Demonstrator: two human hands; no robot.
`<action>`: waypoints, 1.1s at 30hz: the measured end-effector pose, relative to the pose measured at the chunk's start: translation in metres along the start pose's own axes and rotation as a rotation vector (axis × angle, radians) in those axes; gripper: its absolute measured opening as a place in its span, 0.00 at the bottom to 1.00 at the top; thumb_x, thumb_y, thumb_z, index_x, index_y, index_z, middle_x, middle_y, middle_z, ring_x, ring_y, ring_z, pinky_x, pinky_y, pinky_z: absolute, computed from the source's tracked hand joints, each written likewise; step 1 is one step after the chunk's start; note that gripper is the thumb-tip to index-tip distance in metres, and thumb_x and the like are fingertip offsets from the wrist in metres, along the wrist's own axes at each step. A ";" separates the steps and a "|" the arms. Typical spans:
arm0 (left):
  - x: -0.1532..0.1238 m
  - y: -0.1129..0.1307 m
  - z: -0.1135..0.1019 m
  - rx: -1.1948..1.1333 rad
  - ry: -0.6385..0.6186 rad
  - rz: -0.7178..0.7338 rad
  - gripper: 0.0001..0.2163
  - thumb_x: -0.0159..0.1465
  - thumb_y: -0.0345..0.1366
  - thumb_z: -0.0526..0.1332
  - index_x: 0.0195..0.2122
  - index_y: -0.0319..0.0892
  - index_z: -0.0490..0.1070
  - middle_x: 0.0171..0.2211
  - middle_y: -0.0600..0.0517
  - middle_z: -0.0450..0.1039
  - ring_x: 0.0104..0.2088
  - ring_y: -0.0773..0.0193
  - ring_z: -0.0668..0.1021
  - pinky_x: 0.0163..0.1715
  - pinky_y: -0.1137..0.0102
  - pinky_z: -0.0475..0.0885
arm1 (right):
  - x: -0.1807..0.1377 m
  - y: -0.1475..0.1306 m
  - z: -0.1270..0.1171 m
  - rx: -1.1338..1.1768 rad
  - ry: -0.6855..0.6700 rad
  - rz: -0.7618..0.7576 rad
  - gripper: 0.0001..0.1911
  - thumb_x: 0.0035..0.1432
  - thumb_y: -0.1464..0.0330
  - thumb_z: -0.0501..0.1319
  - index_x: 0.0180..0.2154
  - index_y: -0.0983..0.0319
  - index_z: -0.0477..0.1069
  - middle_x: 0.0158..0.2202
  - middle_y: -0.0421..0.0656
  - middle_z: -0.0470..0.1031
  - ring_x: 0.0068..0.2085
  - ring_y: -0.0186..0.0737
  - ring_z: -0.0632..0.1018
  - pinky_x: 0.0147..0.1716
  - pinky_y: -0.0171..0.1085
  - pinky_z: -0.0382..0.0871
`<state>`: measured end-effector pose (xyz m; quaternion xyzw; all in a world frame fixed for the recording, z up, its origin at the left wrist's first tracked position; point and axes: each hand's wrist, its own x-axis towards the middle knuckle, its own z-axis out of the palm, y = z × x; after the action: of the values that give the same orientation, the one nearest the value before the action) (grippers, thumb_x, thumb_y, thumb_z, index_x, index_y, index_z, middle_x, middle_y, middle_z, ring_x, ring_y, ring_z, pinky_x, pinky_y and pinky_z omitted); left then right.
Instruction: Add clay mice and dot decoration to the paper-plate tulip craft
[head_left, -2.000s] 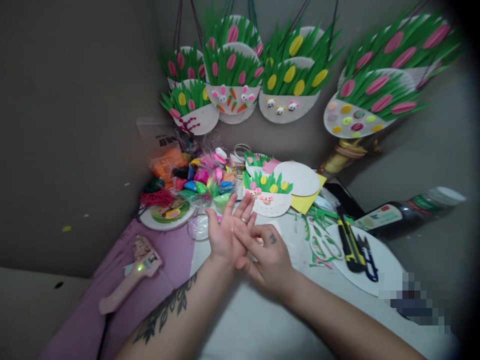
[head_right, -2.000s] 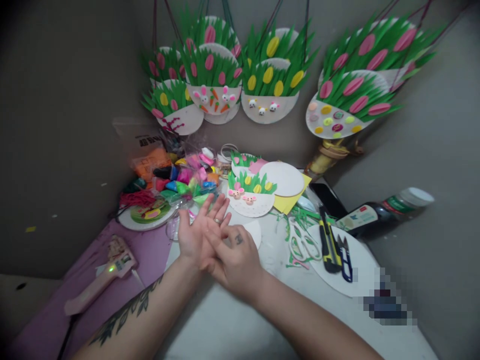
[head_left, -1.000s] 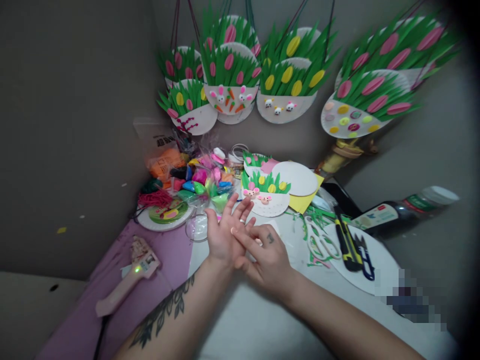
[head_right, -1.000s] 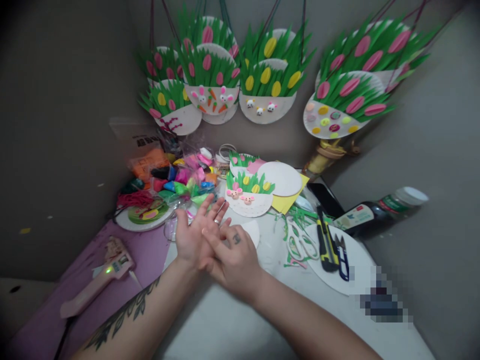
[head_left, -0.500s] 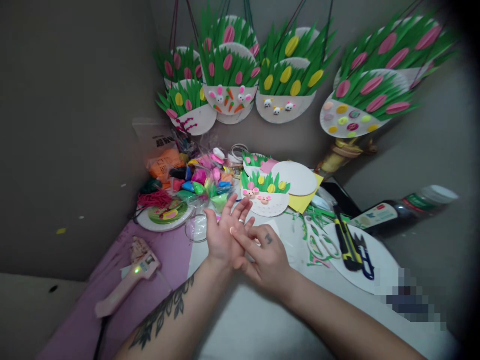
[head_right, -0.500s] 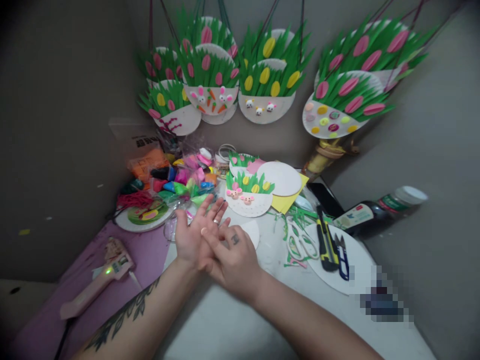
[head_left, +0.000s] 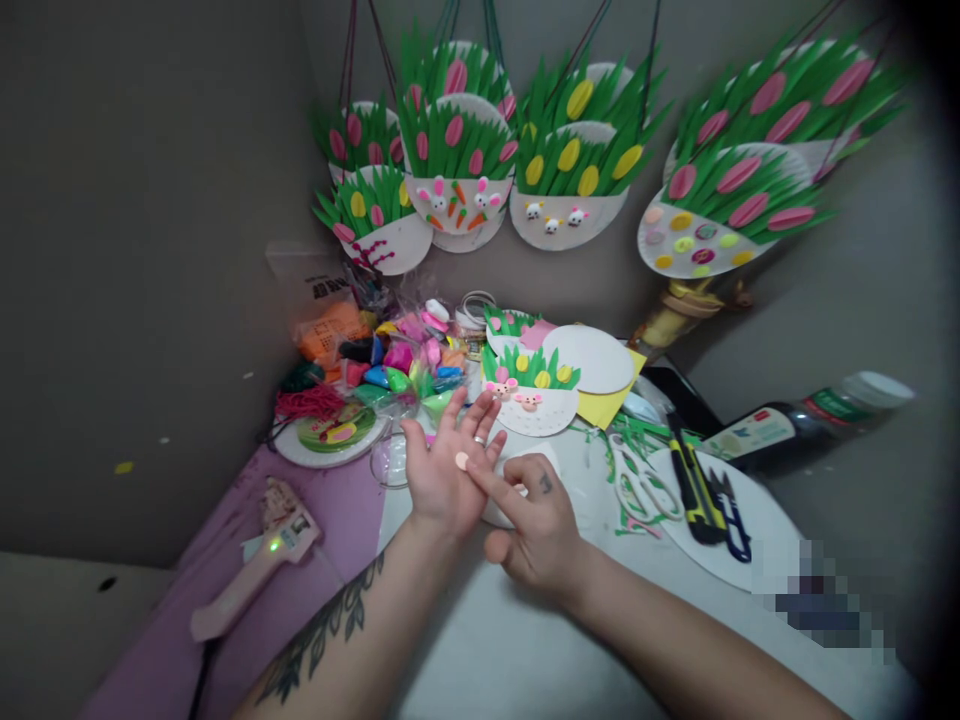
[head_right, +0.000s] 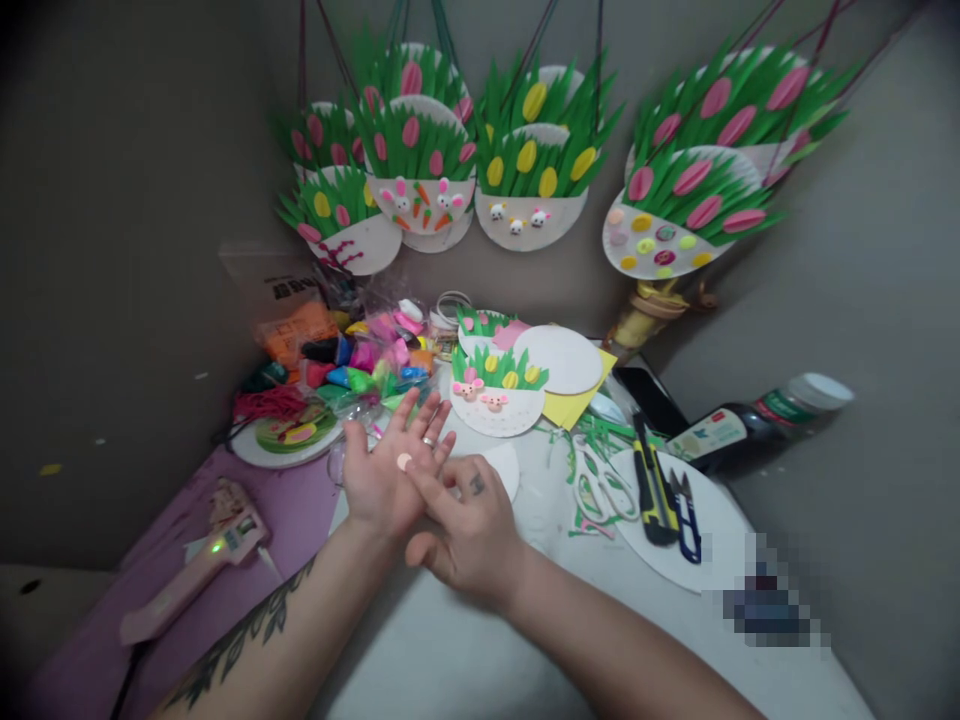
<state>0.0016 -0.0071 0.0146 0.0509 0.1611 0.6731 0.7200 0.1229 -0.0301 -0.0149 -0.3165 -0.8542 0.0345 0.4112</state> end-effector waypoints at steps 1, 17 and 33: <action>0.000 0.000 0.000 0.011 -0.008 0.002 0.33 0.60 0.64 0.43 0.51 0.44 0.69 0.53 0.42 0.69 0.56 0.53 0.70 0.45 0.62 0.71 | 0.000 0.000 0.000 0.000 -0.001 -0.001 0.37 0.63 0.46 0.39 0.59 0.62 0.64 0.33 0.45 0.63 0.35 0.42 0.66 0.35 0.42 0.63; -0.003 -0.006 0.000 0.072 -0.058 0.022 0.33 0.60 0.64 0.42 0.52 0.45 0.68 0.50 0.44 0.71 0.56 0.54 0.69 0.47 0.64 0.66 | 0.000 0.000 0.001 -0.039 0.012 -0.028 0.36 0.63 0.46 0.41 0.57 0.63 0.67 0.37 0.49 0.66 0.37 0.44 0.66 0.35 0.43 0.64; -0.006 -0.005 0.006 0.090 -0.047 0.015 0.34 0.61 0.64 0.40 0.53 0.45 0.68 0.49 0.43 0.72 0.55 0.54 0.69 0.47 0.64 0.66 | 0.001 0.002 -0.004 -0.026 0.050 -0.038 0.34 0.63 0.47 0.42 0.57 0.61 0.67 0.35 0.46 0.63 0.35 0.42 0.66 0.35 0.43 0.64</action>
<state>0.0078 -0.0125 0.0195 0.1002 0.1738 0.6691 0.7156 0.1261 -0.0293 -0.0127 -0.3064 -0.8498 0.0078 0.4287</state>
